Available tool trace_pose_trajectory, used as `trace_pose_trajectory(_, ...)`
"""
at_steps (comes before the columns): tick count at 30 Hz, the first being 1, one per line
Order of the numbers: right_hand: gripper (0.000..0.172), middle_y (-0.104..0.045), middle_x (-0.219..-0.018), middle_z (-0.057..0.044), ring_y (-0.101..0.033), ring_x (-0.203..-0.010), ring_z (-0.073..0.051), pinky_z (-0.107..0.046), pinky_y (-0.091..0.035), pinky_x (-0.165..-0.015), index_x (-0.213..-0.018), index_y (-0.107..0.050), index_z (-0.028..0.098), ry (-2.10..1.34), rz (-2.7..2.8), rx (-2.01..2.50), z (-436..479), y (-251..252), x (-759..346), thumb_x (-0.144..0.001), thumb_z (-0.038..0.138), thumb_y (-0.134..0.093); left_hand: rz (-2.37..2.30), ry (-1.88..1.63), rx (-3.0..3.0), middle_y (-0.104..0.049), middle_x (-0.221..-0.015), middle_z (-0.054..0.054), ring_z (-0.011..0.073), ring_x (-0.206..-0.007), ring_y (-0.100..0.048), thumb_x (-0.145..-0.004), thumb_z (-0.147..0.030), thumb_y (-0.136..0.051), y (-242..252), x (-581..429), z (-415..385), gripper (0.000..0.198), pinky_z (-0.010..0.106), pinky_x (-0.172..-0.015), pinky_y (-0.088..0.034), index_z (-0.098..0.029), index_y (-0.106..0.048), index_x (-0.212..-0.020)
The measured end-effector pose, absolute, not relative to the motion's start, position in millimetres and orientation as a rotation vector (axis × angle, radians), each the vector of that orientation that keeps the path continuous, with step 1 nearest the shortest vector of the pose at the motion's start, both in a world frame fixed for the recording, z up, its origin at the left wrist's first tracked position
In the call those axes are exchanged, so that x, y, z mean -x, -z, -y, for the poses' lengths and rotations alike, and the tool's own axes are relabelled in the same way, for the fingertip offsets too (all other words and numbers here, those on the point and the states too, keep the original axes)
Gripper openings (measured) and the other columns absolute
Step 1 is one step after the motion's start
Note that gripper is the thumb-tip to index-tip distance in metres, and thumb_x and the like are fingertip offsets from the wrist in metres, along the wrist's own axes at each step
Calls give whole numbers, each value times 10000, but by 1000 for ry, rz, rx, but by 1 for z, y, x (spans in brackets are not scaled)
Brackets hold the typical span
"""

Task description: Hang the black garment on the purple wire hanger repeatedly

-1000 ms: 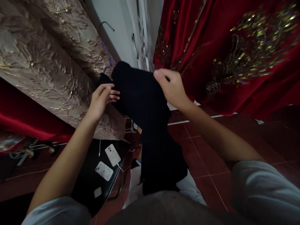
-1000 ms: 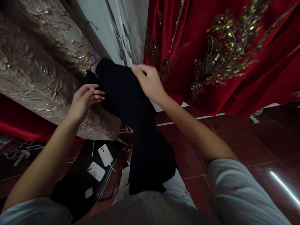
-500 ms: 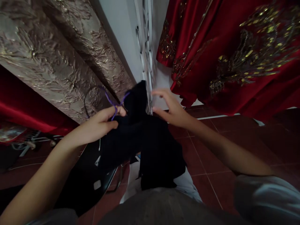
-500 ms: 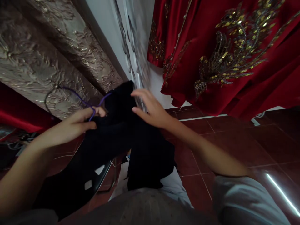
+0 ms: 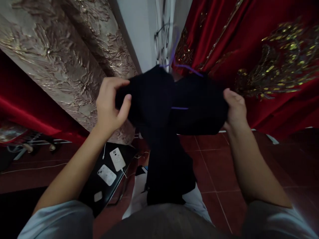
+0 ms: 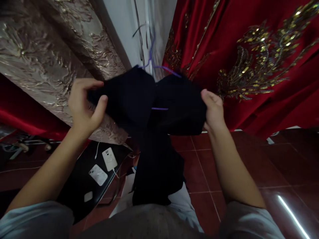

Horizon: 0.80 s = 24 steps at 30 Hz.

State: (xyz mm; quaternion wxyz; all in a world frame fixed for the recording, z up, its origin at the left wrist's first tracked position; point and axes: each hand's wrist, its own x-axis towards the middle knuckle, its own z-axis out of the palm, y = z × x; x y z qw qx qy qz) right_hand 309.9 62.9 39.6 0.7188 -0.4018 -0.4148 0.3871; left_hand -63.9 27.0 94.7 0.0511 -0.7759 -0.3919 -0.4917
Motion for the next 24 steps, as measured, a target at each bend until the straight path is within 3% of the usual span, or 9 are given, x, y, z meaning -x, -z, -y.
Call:
trace_pose_trajectory(7, 242, -639, -749, -60, -635, -698, -182, -350, -549, -717, -647, -632, 217, -735, 848, 802, -83, -67, -308, -793, 375, -741, 930, 823, 2609, -657, -968, 76, 253, -931, -615, -989, -169, -470, -63, 41, -24, 532, 421, -899, -465, -238, -487, -1517)
trace_pose_trajectory(11, 278, -656, -719, -81, -701, -846, -258, -386, -578, -708, -696, -665, 219, -784, 901, 799, -80, -71, -292, -764, 464, -778, 953, 721, 2637, -634, -952, 61, 219, -904, -605, -1021, -142, -402, -57, 30, -22, 585, 374, -897, -462, -223, -364, -1599)
trace_pose_trajectory(15, 343, -716, -893, -145, -706, -1017, -292, -395, -586, -730, -751, -699, 203, -807, 1002, 773, -89, -72, -297, -716, 527, -802, 1108, 564, 2653, -634, -931, 45, 203, -840, -617, -1020, -149, -394, -60, 22, -22, 647, 338, -839, -483, -262, -261, -1643)
trace_pose_trajectory(19, 365, -726, -939, -171, -701, -1043, -323, -426, -585, -730, -673, -656, 213, -860, 1058, 871, -85, -66, -312, -677, 542, -815, 1245, 507, 2597, -659, -1015, 68, 216, -828, -644, -1004, -168, -438, -57, 11, -20, 598, 359, -810, -528, -263, -373, -1591)
trace_pose_trajectory(21, 368, -735, -953, -165, -703, -1026, -327, -436, -584, -725, -655, -653, 222, -868, 1061, 942, -75, -63, -317, -668, 550, -821, 1298, 542, 2582, -656, -1122, 109, 249, -920, -663, -1006, -194, -460, -53, 5, -16, 488, 383, -807, -553, -201, -491, -1493)
trace_pose_trajectory(24, 354, -738, -982, -169, -705, -1009, -324, -434, -578, -728, -658, -671, 216, -868, 1073, 953, -65, -61, -320, -666, 533, -828, 1356, 691, 2611, -590, -1318, 162, 286, -1093, -648, -1009, -222, -488, -43, -2, -8, 415, 397, -823, -578, -153, -523, -1416)
